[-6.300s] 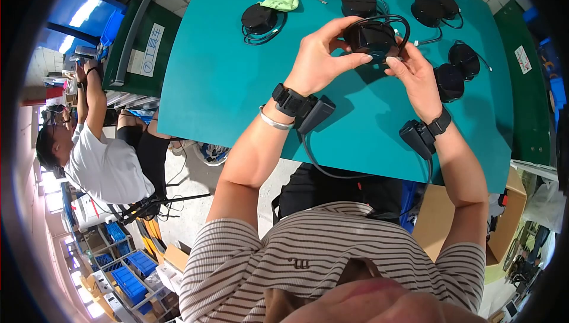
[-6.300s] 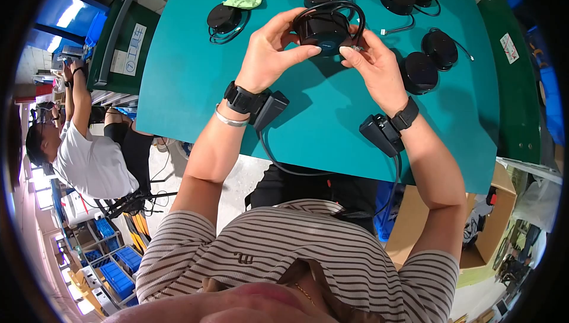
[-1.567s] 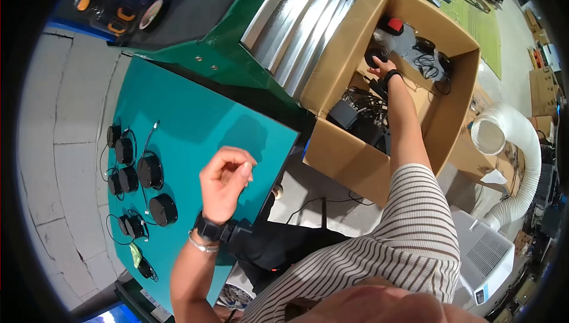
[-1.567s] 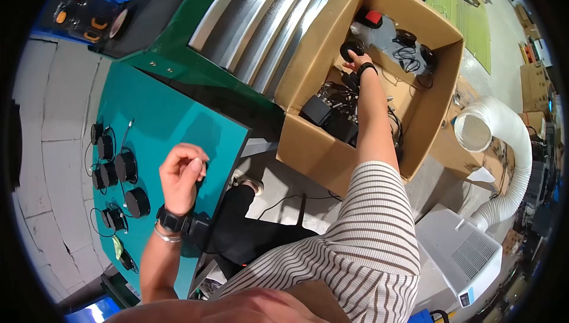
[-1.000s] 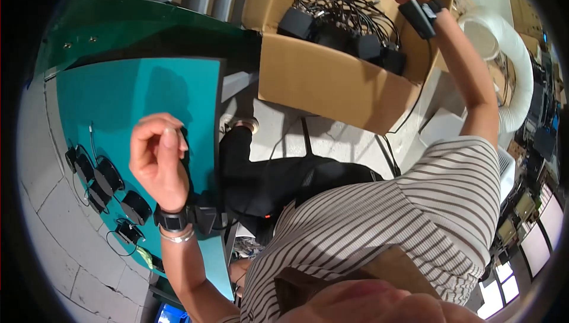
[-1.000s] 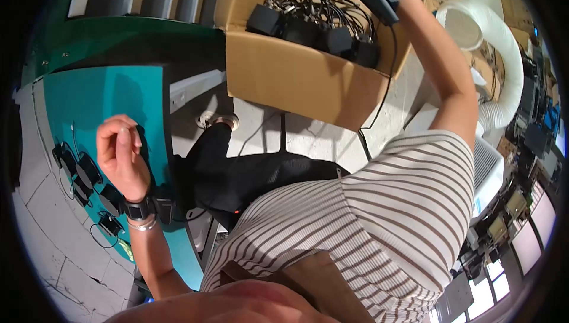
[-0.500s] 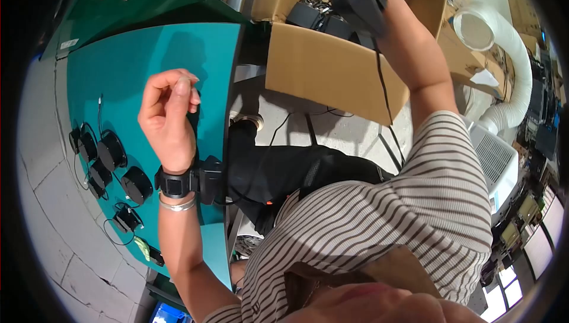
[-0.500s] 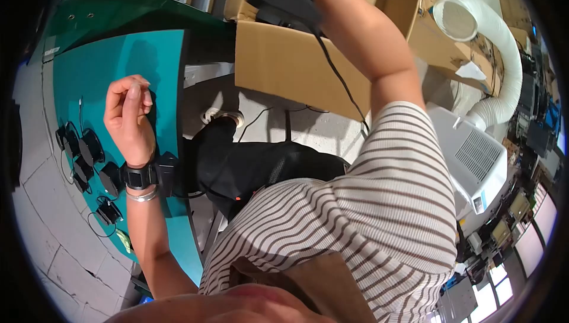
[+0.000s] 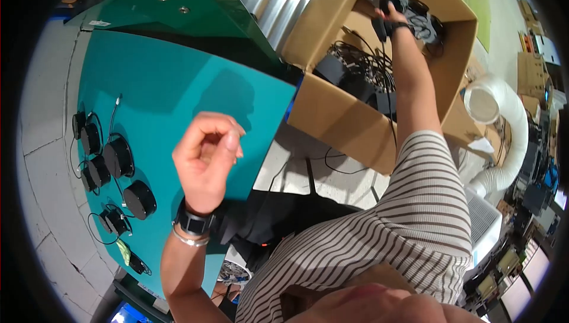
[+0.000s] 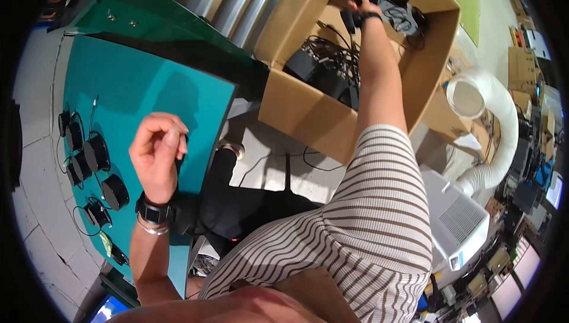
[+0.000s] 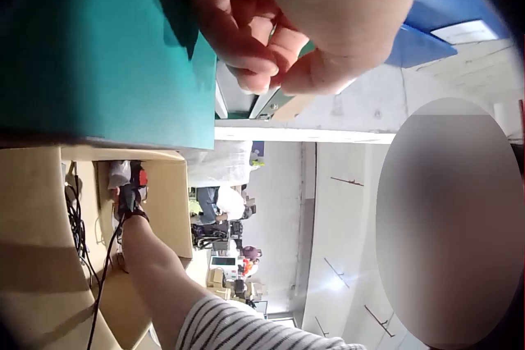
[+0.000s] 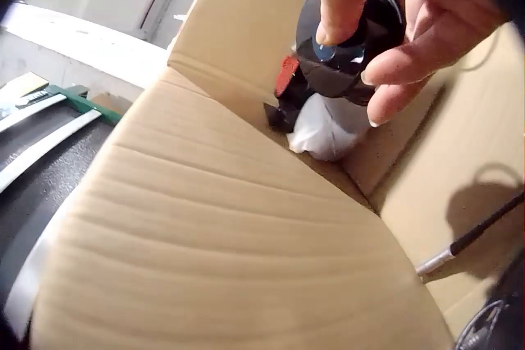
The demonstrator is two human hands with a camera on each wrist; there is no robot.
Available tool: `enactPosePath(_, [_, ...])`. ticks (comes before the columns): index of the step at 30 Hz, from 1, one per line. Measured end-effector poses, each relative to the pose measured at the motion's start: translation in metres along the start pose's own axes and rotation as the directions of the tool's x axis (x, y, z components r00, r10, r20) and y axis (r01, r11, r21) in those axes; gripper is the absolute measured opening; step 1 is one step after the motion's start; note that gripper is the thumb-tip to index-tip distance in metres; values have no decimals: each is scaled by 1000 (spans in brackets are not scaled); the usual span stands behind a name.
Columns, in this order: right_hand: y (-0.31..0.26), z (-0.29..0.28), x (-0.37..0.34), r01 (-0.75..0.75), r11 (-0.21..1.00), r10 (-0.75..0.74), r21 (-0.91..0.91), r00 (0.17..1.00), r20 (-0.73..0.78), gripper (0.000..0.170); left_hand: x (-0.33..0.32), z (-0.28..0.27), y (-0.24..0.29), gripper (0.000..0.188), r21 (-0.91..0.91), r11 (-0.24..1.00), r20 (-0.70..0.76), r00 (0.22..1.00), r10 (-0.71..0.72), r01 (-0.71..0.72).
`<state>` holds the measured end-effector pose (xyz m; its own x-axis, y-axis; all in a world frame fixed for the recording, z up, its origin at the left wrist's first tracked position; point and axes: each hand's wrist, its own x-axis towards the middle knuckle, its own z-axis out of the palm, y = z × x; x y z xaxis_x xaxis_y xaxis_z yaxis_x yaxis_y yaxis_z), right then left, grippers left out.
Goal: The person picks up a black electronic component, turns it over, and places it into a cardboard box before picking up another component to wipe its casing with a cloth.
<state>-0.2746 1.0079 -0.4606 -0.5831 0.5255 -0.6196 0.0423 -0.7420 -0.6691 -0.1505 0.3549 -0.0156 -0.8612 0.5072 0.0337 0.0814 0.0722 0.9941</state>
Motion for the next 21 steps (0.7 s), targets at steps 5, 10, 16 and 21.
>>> enactPosePath(5, [33, 16, -54, -105, 993, 103, -55, 994, -47, 66, -1, 0, 1, 16, 44, 999, -36, 999, -11, 13])
enactPosePath(10, [42, 40, -43, -289, 904, 316, -315, 948, 38, 58, -1, -6, 5, 9, 150, 988, -9, 999, -39, 40])
enactPosePath(16, [52, 35, 9, -395, 914, 398, -93, 917, 12, 53, 1, -1, 7, 12, 174, 983, -59, 997, -50, 60])
enactPosePath(21, [48, 51, -48, -297, 951, 304, -86, 949, 80, 52, 4, -1, 8, 10, 223, 974, -23, 999, -22, 27])
